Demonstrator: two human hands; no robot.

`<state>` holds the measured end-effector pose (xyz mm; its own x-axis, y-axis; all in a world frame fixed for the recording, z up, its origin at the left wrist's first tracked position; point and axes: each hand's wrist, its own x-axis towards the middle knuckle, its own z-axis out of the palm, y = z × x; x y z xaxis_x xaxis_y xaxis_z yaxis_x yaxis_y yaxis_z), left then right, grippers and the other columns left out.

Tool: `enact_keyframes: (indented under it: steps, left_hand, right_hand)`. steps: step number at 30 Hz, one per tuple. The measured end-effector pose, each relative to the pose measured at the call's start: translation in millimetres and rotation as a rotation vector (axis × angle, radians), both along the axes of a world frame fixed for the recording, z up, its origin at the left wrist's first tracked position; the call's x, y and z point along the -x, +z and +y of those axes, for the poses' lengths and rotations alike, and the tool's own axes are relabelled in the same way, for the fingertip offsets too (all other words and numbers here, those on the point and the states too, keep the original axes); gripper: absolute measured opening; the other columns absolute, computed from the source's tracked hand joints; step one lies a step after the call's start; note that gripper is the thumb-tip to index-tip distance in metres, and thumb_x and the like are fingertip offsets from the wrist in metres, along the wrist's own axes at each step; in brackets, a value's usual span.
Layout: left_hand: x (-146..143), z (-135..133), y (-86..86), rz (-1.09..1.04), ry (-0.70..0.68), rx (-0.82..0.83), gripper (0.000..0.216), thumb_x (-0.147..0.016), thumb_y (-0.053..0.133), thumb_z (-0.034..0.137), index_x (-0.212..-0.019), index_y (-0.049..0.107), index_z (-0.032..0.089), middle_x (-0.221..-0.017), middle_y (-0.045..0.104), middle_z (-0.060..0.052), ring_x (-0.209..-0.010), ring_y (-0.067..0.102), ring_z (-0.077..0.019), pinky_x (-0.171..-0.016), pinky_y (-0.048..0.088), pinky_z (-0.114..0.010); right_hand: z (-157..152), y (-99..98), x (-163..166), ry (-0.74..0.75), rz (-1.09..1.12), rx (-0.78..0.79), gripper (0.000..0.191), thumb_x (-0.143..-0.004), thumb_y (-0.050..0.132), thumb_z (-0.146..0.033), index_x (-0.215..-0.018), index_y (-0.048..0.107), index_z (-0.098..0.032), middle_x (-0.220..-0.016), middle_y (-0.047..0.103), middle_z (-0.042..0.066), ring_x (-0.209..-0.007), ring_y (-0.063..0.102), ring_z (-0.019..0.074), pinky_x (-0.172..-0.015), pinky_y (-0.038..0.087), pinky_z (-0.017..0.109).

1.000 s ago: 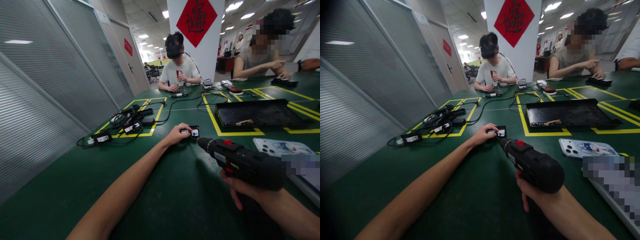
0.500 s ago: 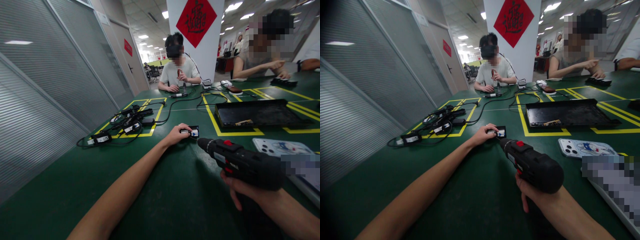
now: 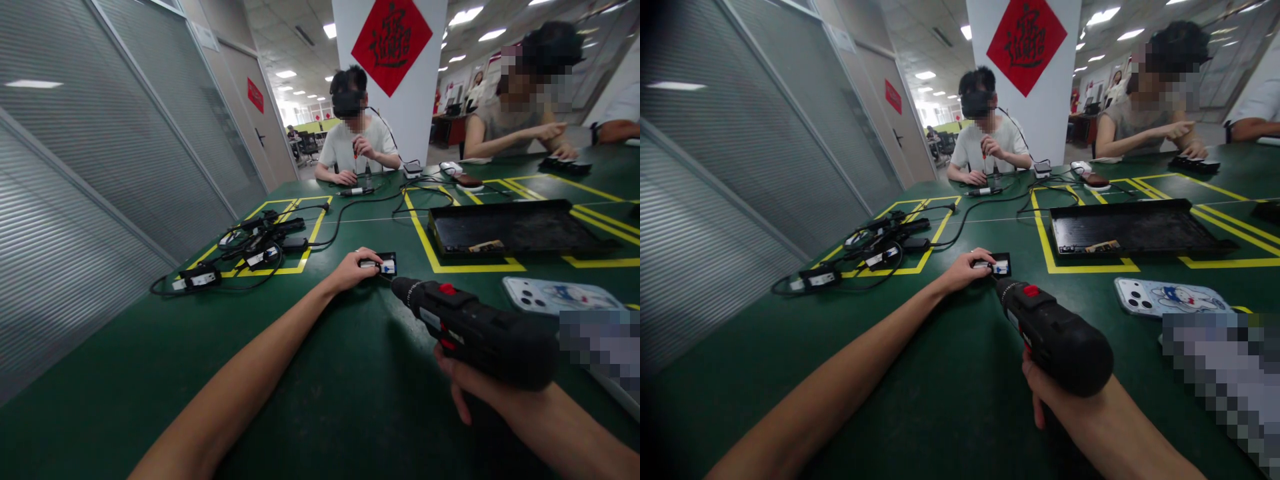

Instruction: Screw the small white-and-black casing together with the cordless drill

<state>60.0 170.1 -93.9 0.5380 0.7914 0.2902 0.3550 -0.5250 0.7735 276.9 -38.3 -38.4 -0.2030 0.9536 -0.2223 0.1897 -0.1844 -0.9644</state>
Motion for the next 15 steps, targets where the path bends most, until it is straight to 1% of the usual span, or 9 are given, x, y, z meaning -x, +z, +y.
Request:
enact_keyframes:
  steps: [4,5,7,11,13,15]
  left_hand:
    - [-0.6,0.3,0.8,0.000,-0.006,0.003,0.024,-0.073,0.060,0.022,-0.095,0.067,0.017,-0.107,0.057,-0.006,-0.104,0.052,-0.0178,-0.097,0.037,-0.032]
    - [-0.6,0.5,0.8,-0.002,-0.002,0.005,0.024,-0.073,0.060,0.022,-0.095,0.067,0.017,-0.107,0.057,-0.006,-0.104,0.052,-0.0179,-0.097,0.037,-0.033]
    - [-0.4,0.8,0.7,-0.005,0.002,0.008,0.023,-0.073,0.061,0.022,-0.095,0.067,0.018,-0.107,0.057,-0.006,-0.104,0.052,-0.0180,-0.097,0.037,-0.033]
    - [0.4,1.8,-0.1,-0.019,-0.015,-0.001,0.023,-0.074,0.061,0.024,-0.095,0.068,0.018,-0.106,0.058,-0.006,-0.104,0.052,-0.0179,-0.098,0.036,-0.033]
    - [0.9,2.3,-0.6,-0.023,-0.019,-0.004,0.023,-0.074,0.061,0.024,-0.095,0.067,0.018,-0.105,0.058,-0.006,-0.103,0.052,-0.0178,-0.098,0.036,-0.033]
    - [1.3,2.5,-0.9,-0.025,-0.018,-0.001,0.023,-0.074,0.062,0.025,-0.095,0.067,0.018,-0.106,0.058,-0.006,-0.103,0.052,-0.0178,-0.097,0.037,-0.033]
  right_hand:
    - [-1.8,9.4,2.8,0.026,-0.044,0.002,0.017,-0.077,0.059,-0.035,-0.082,0.051,-0.021,-0.051,0.057,-0.005,-0.037,0.058,0.0130,-0.043,0.046,0.026]
    - [-1.6,11.9,3.7,0.026,-0.036,-0.001,0.017,-0.076,0.061,-0.034,-0.082,0.052,-0.021,-0.052,0.058,-0.005,-0.037,0.058,0.0131,-0.042,0.046,0.026]
    - [-1.3,15.2,5.1,0.015,-0.013,0.003,0.019,-0.074,0.062,-0.033,-0.084,0.052,-0.020,-0.060,0.062,-0.003,-0.037,0.058,0.0119,-0.040,0.046,0.025]
    - [-1.0,13.1,4.6,0.011,0.030,0.015,0.024,-0.075,0.061,-0.034,-0.093,0.051,-0.021,-0.075,0.065,-0.001,-0.036,0.057,0.0097,-0.038,0.046,0.024]
    - [-0.3,9.3,1.9,0.022,0.041,0.010,0.023,-0.075,0.060,-0.034,-0.093,0.051,-0.021,-0.078,0.065,0.000,-0.037,0.057,0.0094,-0.038,0.045,0.023]
    - [1.2,5.0,-1.9,0.062,0.039,0.006,0.019,-0.076,0.059,-0.034,-0.087,0.052,-0.020,-0.074,0.065,-0.001,-0.037,0.058,0.0098,-0.038,0.044,0.022]
